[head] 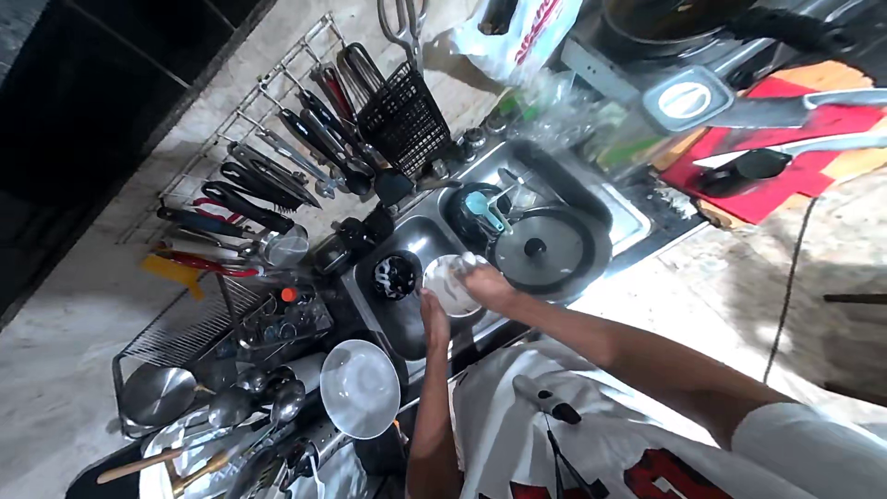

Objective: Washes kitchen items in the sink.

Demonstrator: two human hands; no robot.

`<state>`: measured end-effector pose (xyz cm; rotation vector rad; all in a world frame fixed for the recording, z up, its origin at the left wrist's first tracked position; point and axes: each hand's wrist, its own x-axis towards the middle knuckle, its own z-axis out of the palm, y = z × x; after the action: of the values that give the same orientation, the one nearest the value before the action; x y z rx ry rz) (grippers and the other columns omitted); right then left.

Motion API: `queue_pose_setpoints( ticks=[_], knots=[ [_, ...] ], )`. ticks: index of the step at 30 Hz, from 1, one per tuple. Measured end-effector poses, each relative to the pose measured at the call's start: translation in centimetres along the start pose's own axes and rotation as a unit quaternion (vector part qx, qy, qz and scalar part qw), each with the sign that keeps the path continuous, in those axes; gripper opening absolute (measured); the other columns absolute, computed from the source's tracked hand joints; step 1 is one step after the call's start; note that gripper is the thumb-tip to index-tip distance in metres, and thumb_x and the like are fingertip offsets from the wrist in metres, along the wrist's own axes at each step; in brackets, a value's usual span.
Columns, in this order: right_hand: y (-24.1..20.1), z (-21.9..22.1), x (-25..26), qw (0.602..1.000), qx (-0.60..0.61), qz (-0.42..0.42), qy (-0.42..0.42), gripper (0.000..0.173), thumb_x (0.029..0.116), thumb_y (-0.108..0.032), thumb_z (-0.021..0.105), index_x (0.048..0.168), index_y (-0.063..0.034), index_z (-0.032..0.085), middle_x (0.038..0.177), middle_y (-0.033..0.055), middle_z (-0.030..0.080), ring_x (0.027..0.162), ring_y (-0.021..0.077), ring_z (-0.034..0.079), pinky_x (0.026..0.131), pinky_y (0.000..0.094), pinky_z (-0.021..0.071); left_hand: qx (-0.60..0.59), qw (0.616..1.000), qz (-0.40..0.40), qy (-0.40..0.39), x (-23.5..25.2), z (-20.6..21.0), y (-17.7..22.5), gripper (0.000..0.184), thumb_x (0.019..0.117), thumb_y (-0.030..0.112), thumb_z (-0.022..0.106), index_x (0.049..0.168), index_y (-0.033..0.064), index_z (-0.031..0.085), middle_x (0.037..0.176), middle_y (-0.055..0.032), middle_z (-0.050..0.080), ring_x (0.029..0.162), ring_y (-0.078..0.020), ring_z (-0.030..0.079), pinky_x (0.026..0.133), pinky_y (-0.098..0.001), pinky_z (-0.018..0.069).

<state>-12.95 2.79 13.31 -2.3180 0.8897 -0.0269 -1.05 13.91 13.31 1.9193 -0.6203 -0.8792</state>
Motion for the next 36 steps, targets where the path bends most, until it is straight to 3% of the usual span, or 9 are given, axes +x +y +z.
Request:
queue_pose_setpoints(
  ticks=[3, 6, 10, 13, 18, 23, 28, 33, 36],
  knots=[
    [-1.2, 0.4, 0.9, 0.992, 0.126, 0.021, -0.011, 0.041, 0.1041, -0.022, 0.054, 0.141, -0.0044, 0.060, 0.143, 0.0245, 0.057, 0.129, 0.0417, 0.058, 0.110, 0.0568, 0.0464, -0.016, 1.000, -0.012, -0.012, 0.2, 0.5, 0.0, 0.063, 0.1127, 0.041, 0.018, 0.160, 0.0006, 0.027, 0.162, -0.0215, 0.035, 0.148, -0.0240, 0.037, 0.122, -0.0425, 0.0313],
    [-1.1, 0.4, 0.2, 0.974, 0.211, -0.040, -0.069, 0.040, 0.0961, -0.034, 0.067, 0.123, -0.0039, 0.070, 0.120, 0.0209, 0.069, 0.117, 0.0365, 0.065, 0.106, 0.0578, 0.0483, -0.034, 0.999, -0.001, 0.006, 0.8, -0.4, -0.5, 0.061, 0.1132, 0.039, 0.019, 0.156, -0.0025, 0.032, 0.156, -0.0235, 0.042, 0.143, -0.0250, 0.044, 0.119, -0.0423, 0.0367],
    [0.1, -1.5, -0.6, 0.993, 0.020, -0.038, -0.106, 0.037, 0.0964, -0.013, 0.065, 0.130, 0.0016, 0.064, 0.133, 0.0302, 0.060, 0.123, 0.0502, 0.058, 0.104, 0.0665, 0.0461, 0.024, 0.999, -0.004, -0.022, 0.6, -1.5, 0.3, 0.058, 0.1133, 0.034, 0.022, 0.158, -0.0012, 0.032, 0.161, -0.0220, 0.036, 0.149, -0.0246, 0.037, 0.123, -0.0416, 0.0303],
    [-0.3, -0.9, 0.4, 0.997, 0.075, -0.001, -0.033, 0.046, 0.1023, -0.009, 0.054, 0.147, 0.0004, 0.050, 0.150, 0.0287, 0.048, 0.133, 0.0472, 0.053, 0.111, 0.0607, 0.0441, 0.013, 0.998, -0.019, -0.053, 0.4, 0.2, 0.6, 0.059, 0.1134, 0.035, 0.019, 0.156, -0.0046, 0.033, 0.159, -0.0250, 0.037, 0.147, -0.0271, 0.039, 0.122, -0.0433, 0.0318],
    [-0.1, -0.8, -0.3, 0.970, 0.193, -0.060, -0.131, 0.043, 0.1008, -0.028, 0.063, 0.132, 0.0013, 0.062, 0.129, 0.0261, 0.064, 0.124, 0.0413, 0.060, 0.110, 0.0599, 0.0434, -0.023, 0.999, -0.004, -0.036, 1.9, -0.6, -0.5, 0.060, 0.1131, 0.036, 0.020, 0.158, -0.0020, 0.029, 0.160, -0.0236, 0.036, 0.146, -0.0252, 0.040, 0.121, -0.0418, 0.0337],
    [1.1, -1.1, 0.0, 0.999, 0.017, -0.006, -0.041, 0.043, 0.1009, -0.003, 0.052, 0.144, -0.0012, 0.055, 0.146, 0.0296, 0.052, 0.129, 0.0494, 0.055, 0.105, 0.0635, 0.0469, 0.023, 0.997, -0.006, -0.079, 1.1, 0.1, 0.6, 0.057, 0.1131, 0.032, 0.021, 0.158, -0.0030, 0.030, 0.161, -0.0241, 0.034, 0.149, -0.0255, 0.036, 0.123, -0.0416, 0.0300],
    [-0.2, 0.4, -1.0, 0.961, 0.258, -0.015, -0.098, 0.063, 0.1072, -0.039, 0.049, 0.156, -0.0012, 0.039, 0.156, 0.0253, 0.045, 0.146, 0.0370, 0.043, 0.123, 0.0532, 0.0306, 0.012, 0.998, -0.042, -0.052, 2.4, 1.0, 0.3, 0.065, 0.1125, 0.044, 0.019, 0.157, -0.0016, 0.032, 0.157, -0.0245, 0.041, 0.143, -0.0289, 0.044, 0.118, -0.0472, 0.0376],
    [0.7, -1.5, -1.7, 0.981, 0.132, -0.079, -0.117, 0.051, 0.0958, -0.026, 0.071, 0.137, 0.0009, 0.059, 0.126, 0.0299, 0.064, 0.120, 0.0473, 0.061, 0.105, 0.0643, 0.0456, -0.105, 0.969, -0.187, -0.122, 3.3, 0.2, 0.4, 0.092, 0.0995, 0.074, 0.005, 0.147, 0.0081, 0.047, 0.124, -0.0193, 0.066, 0.098, -0.0269, 0.068, 0.078, -0.0441, 0.0592],
    [1.8, -2.2, -0.5, 0.952, 0.300, 0.022, -0.058, 0.050, 0.0911, -0.037, 0.078, 0.126, -0.0031, 0.068, 0.120, 0.0210, 0.070, 0.116, 0.0339, 0.066, 0.106, 0.0562, 0.0495, -0.174, 0.953, -0.201, -0.147, 3.9, 0.5, -1.9, 0.093, 0.0988, 0.075, 0.005, 0.154, 0.0087, 0.039, 0.138, -0.0196, 0.059, 0.113, -0.0290, 0.064, 0.088, -0.0464, 0.0569]
  ],
)
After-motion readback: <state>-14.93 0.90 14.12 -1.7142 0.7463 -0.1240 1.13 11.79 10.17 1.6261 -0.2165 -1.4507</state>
